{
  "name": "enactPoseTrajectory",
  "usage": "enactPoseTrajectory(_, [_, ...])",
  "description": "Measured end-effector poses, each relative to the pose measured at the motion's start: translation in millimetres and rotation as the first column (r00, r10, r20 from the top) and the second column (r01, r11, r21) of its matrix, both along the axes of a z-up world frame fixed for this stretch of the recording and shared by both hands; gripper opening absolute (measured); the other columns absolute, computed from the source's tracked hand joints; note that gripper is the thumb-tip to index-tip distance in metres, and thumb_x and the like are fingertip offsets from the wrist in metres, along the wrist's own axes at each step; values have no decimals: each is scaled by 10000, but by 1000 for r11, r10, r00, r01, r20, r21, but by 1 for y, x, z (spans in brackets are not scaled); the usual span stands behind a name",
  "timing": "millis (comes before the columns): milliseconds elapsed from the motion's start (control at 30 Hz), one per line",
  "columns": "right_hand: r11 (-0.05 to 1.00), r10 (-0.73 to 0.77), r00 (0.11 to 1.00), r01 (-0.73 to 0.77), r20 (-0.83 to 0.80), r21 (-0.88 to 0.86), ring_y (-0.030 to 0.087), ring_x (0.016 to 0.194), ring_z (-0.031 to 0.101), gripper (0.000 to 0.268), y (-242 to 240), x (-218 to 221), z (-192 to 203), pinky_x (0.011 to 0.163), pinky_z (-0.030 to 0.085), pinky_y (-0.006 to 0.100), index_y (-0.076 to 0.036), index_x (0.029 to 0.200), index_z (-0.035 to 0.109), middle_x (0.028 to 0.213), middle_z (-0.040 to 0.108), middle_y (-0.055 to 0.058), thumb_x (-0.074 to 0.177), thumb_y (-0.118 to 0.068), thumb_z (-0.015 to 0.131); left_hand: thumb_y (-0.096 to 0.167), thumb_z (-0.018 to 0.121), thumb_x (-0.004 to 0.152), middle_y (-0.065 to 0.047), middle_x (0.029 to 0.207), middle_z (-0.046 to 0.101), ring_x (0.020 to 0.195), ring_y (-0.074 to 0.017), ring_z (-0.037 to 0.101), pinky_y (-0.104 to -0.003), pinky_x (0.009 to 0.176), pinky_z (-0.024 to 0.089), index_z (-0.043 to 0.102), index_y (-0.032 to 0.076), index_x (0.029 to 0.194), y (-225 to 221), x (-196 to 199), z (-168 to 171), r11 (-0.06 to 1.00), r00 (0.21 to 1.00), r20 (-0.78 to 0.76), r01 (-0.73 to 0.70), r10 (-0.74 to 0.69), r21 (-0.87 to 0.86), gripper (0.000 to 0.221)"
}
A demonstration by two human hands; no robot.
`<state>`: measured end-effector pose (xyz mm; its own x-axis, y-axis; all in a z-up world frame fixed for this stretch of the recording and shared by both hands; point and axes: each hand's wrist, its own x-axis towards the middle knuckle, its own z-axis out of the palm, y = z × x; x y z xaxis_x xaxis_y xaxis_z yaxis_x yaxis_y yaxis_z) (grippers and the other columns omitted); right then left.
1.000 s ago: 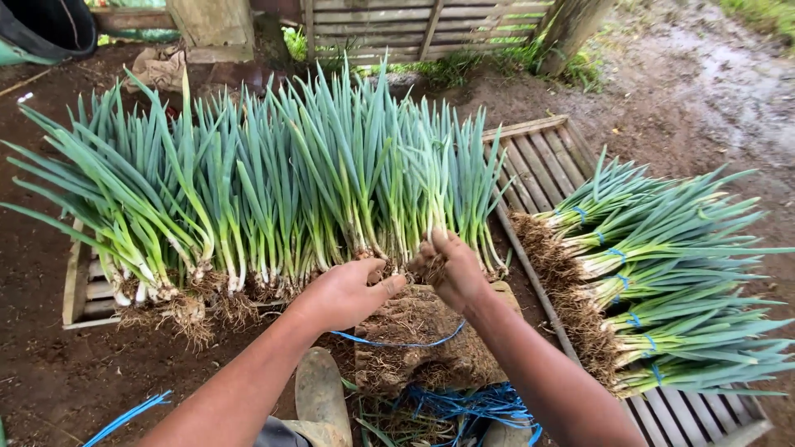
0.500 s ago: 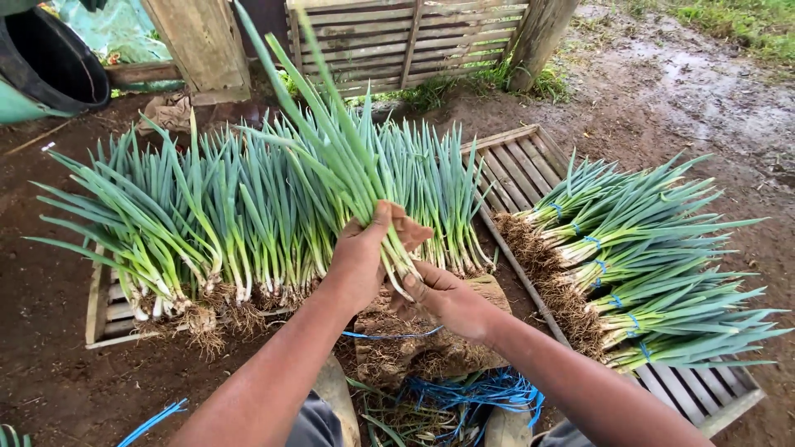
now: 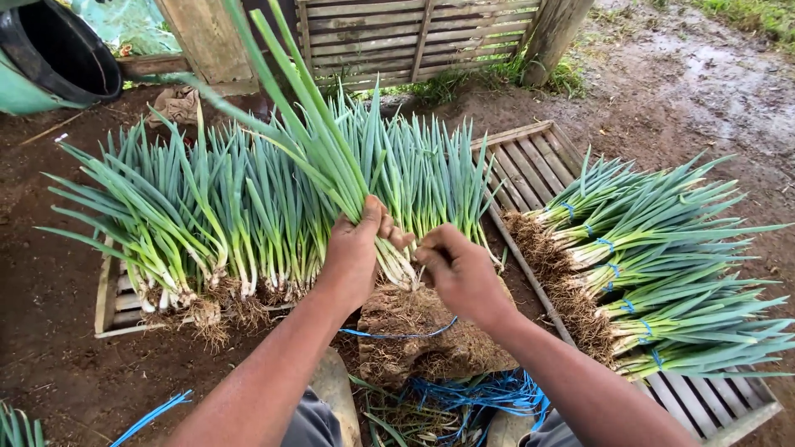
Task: The person is bundling harvested green onions and tying them securely with blue plastic strips.
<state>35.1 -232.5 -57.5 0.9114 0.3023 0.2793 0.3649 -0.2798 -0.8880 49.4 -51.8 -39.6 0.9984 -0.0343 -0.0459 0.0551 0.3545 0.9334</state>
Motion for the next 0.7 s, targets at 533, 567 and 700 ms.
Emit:
enactPoseTrajectory(533, [474, 411, 730, -683, -546, -556, 282, 1257, 600, 438, -11, -38, 7, 1097, 470, 488, -168, 1338, 664, 1415, 605, 76, 936, -342, 679, 433, 499, 1039, -3, 668, 489, 567, -140, 455, -338, 519, 484, 542, 113, 868, 35, -2, 28, 841, 894, -99, -445, 437, -308, 366])
enactPoseTrajectory(567, [643, 308, 805, -568, -507, -513, 259, 1171, 656, 480, -7, -36, 11, 1047, 530, 454, -152, 1354, 629, 1388, 629, 89, 910, -324, 693, 412, 498, 1056, -18, 677, 489, 564, -149, 452, -342, 526, 476, 546, 100, 881, 31, -4, 33, 813, 893, -161, -450, 421, -370, 360])
enactPoseTrajectory(700, [984, 162, 784, -171, -599, 43, 330, 1088, 612, 776, -3, -30, 0, 947, 592, 462, -88, 1550, 382, 1414, 456, 275, 870, -113, 754, 513, 393, 1056, 28, 674, 355, 548, -120, 417, -301, 624, 481, 485, 171, 934, 20, -14, 32, 797, 940, -114, -335, 323, -502, 374])
